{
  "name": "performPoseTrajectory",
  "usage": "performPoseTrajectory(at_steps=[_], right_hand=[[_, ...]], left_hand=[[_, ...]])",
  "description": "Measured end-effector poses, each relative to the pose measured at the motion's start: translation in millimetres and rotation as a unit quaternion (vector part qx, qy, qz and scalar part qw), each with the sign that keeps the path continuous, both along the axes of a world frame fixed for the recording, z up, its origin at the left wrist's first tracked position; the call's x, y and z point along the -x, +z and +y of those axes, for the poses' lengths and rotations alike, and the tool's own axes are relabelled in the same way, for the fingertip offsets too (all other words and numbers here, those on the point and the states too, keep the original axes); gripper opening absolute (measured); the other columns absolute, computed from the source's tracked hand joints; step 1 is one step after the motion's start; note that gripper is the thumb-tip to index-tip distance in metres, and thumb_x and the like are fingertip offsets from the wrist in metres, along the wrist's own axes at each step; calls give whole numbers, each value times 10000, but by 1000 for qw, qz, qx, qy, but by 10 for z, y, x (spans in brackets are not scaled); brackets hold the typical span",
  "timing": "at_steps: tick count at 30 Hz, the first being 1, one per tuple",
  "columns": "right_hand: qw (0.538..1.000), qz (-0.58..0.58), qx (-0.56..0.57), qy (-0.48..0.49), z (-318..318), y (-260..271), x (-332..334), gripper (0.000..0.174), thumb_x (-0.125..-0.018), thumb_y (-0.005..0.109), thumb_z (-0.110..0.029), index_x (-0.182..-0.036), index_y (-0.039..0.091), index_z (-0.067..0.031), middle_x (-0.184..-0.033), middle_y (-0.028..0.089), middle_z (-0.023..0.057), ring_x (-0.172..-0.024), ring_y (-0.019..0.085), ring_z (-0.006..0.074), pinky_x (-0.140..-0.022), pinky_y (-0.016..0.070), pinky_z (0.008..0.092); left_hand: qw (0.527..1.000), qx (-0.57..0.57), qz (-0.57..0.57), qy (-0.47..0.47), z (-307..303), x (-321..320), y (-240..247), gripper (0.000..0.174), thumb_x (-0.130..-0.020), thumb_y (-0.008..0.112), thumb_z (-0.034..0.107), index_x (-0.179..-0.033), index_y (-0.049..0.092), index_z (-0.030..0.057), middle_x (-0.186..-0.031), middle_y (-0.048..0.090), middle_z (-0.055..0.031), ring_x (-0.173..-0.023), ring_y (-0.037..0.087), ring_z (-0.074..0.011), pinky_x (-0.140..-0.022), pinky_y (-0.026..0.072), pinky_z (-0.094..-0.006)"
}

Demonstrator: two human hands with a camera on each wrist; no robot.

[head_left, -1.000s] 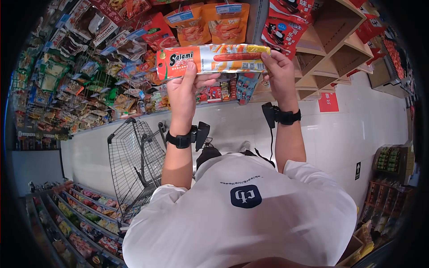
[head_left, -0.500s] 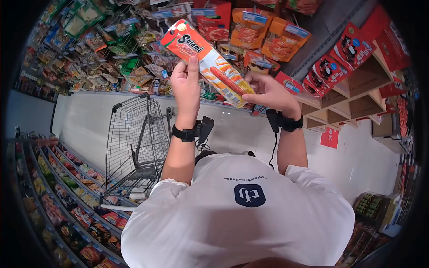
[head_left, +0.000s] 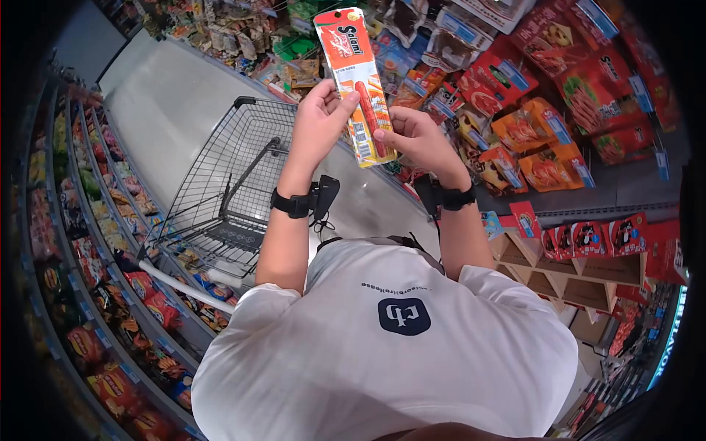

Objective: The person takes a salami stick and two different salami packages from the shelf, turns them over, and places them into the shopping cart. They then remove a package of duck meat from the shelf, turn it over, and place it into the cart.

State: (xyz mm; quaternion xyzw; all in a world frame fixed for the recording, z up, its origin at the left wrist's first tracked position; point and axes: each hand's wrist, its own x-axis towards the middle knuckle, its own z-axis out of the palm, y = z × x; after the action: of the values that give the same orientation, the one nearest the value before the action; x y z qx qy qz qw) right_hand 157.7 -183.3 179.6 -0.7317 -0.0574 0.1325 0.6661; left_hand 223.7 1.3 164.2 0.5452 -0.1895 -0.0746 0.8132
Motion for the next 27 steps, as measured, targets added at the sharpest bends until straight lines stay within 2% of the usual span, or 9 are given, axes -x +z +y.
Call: performPoseTrajectory(at_steps=[4,6,10,12,16,18,20,23,27], right_hand=[[998,-15,-25,54,455,-94,-395,290,-888,656,-122,-1122,564,22,-928,647,21,-791,600,67,-700,483,230],[991,-118,-45,36,690,-198,-568,414,-854,694,-133,-1202,513,-1,-1032,599,55,-880,581,97,-734,481,243],[925,-305,211,78,1193,-24,-740,601,-804,739,-171,-1299,436,-12,-1156,512,89,-1045,511,161,-804,476,284],[930,-312,167,94,1456,-157,-837,549,-847,693,-171,-1304,437,-9,-1129,544,87,-1011,540,166,-824,476,287],[985,-124,-61,108,1748,-494,-1211,371,-940,570,-153,-1259,477,12,-1079,610,68,-940,583,106,-813,476,257],[982,20,-148,113,1845,-516,-1349,322,-951,556,-151,-1223,509,14,-1060,620,48,-921,582,73,-792,475,238],[975,42,-165,145,1935,-579,-1492,293,-958,550,-162,-1197,534,7,-1040,632,41,-904,585,65,-780,475,230],[964,97,-181,170,2133,-667,-1721,281,-963,545,-175,-1179,540,5,-1055,629,45,-917,588,73,-781,481,236],[950,89,-179,239,2479,-833,-1942,286,-961,551,-179,-1175,520,9,-1057,623,55,-919,589,80,-781,490,254]], left_hand=[[993,54,4,110,413,-80,-121,217,-898,648,130,-1020,569,-31,-962,660,-55,-822,612,-54,-698,480,-193],[979,-25,-18,201,632,-128,-251,182,-889,650,113,-984,586,-28,-897,667,-45,-765,610,-50,-650,471,-188],[951,-125,-9,282,920,-117,-296,212,-895,637,149,-996,603,-34,-807,658,-38,-692,604,-59,-625,469,-184],[954,-72,45,286,1000,-60,-296,256,-912,615,180,-1040,610,-42,-883,643,-58,-746,613,-78,-651,488,-204],[961,35,60,269,1274,-117,-405,295,-930,589,217,-1092,617,-28,-1005,556,-58,-854,594,-102,-694,497,-235],[916,-146,-6,373,1380,-191,-537,300,-923,598,204,-1119,601,-23,-974,556,-45,-800,573,-100,-690,489,-234],[889,-164,5,428,1411,-267,-635,310,-907,620,182,-1129,571,-29,-972,562,-51,-789,550,-85,-673,480,-232],[933,-60,98,342,1562,-426,-827,246,-913,611,107,-1111,511,0,-955,615,-41,-856,580,-78,-737,480,-224],[884,-68,127,445,1713,-502,-875,162,-907,596,52,-1021,503,-16,-896,631,-54,-748,575,-63,-665,467,-209]])
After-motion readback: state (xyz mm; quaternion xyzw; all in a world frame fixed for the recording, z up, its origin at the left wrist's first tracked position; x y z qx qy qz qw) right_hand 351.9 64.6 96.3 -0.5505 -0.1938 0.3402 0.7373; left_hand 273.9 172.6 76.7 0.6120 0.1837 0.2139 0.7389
